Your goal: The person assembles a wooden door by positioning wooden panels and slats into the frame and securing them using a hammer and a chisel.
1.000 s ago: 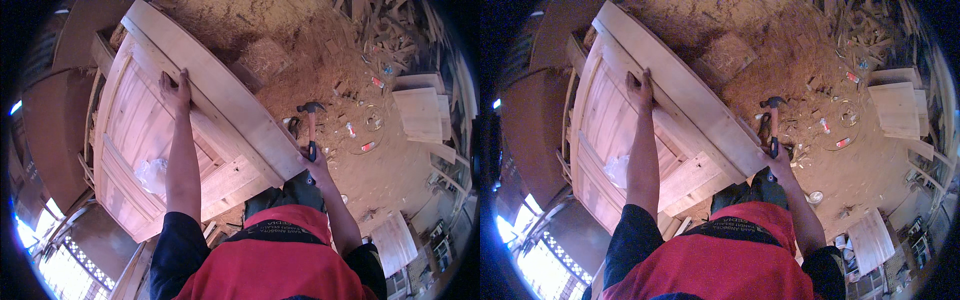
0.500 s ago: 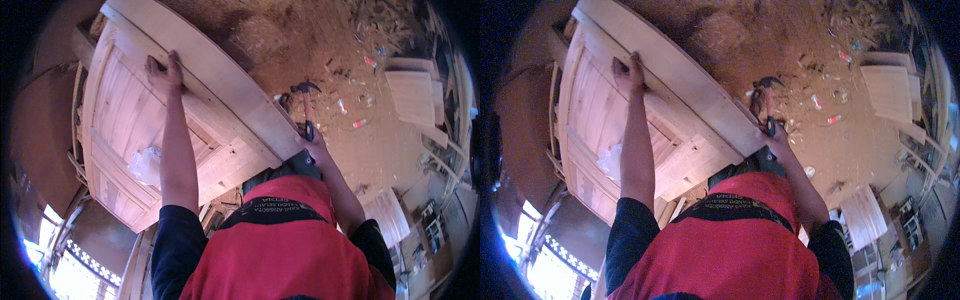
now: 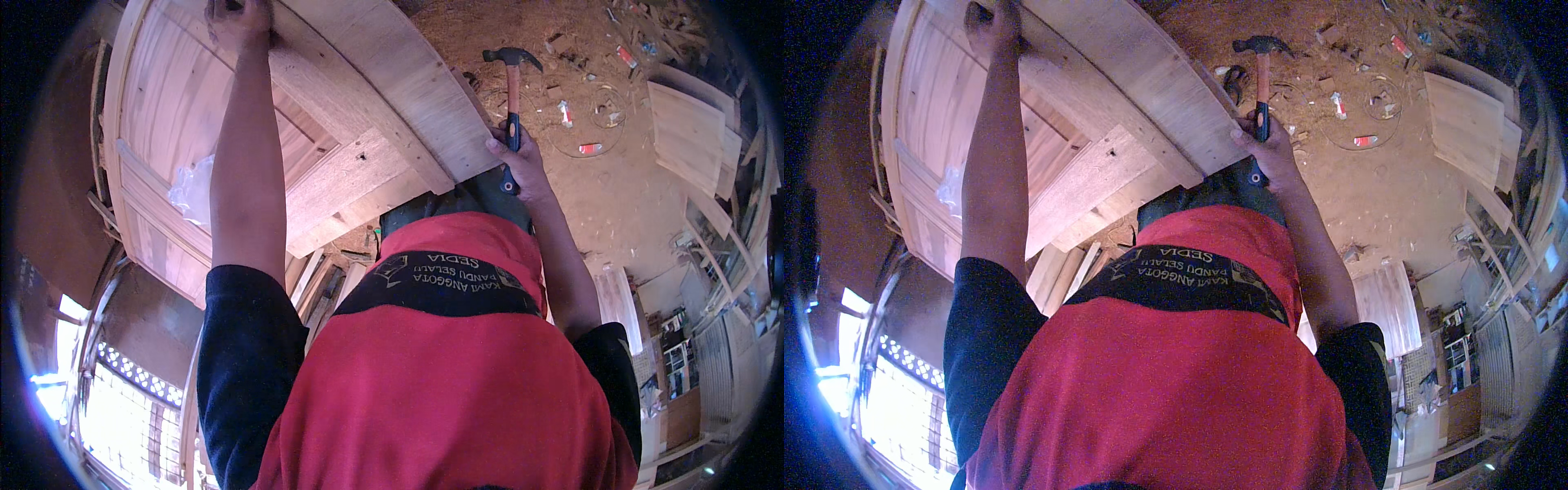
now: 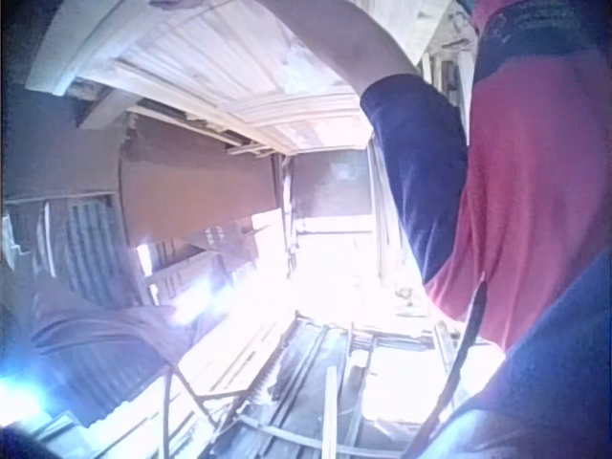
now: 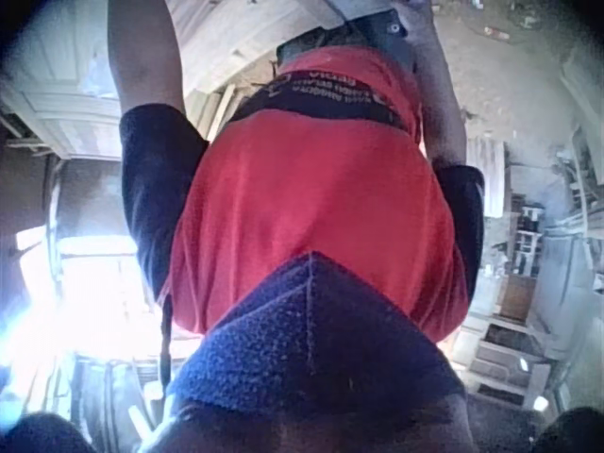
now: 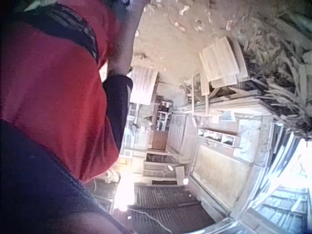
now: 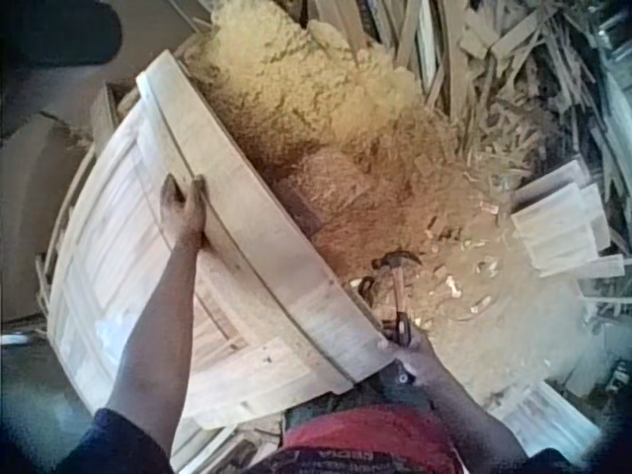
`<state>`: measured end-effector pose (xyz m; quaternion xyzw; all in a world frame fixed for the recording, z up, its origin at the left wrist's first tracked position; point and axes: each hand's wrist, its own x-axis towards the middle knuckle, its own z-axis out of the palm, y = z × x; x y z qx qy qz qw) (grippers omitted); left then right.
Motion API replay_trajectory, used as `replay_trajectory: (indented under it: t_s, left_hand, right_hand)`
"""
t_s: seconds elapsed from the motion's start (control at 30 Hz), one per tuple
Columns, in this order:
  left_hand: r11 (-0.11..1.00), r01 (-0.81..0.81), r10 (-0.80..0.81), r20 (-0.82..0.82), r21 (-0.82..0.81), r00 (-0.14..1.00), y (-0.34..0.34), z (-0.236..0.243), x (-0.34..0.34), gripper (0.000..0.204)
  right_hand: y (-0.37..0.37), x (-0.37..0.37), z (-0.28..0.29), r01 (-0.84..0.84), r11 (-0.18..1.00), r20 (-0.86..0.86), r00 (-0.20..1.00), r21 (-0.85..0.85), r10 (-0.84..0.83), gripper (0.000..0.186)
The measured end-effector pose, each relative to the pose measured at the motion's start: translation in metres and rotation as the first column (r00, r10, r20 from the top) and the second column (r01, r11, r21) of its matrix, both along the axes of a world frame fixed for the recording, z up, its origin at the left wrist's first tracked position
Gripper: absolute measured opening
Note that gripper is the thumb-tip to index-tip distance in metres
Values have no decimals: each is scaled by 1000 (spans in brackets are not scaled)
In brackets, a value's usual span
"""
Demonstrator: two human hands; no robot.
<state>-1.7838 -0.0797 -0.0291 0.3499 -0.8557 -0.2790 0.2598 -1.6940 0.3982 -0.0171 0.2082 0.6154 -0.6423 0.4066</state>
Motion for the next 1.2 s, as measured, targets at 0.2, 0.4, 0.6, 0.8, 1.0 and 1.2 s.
replay_trajectory:
  t_s: [0.2, 0.4, 0.6, 0.8, 1.0, 1.2]
  left_hand:
    - [999, 6, -6, 19, -42, 1000, -17, -20, 8, 71]
    - [993, 115, -114, -4, 13, 993, -28, -28, 16, 68]
    - [782, 267, -262, 91, -563, 961, 65, -2, 24, 46]
    - [485, 790, -702, 372, -375, 607, 155, 25, 3, 29]
    - [284, 953, -594, 761, -108, 263, 170, 25, -11, 32]
    - [242, 962, -590, 768, -129, 251, 167, 13, -14, 30]
  right_hand:
    - [8, 9, -13, -57, 998, -40, 998, 21, 58, 36]
    - [8, 5, -8, -8, 988, 24, 1000, -151, 11, 54]
    - [6, 1, -2, 43, 979, 45, 998, -197, -35, 55]
    - [6, 8, -16, 67, 975, 39, 997, -213, -60, 50]
    - [7, 10, -19, 9, 987, -140, 990, -161, -31, 45]
    - [60, 10, 48, -141, 969, -104, 981, 202, 165, 23]
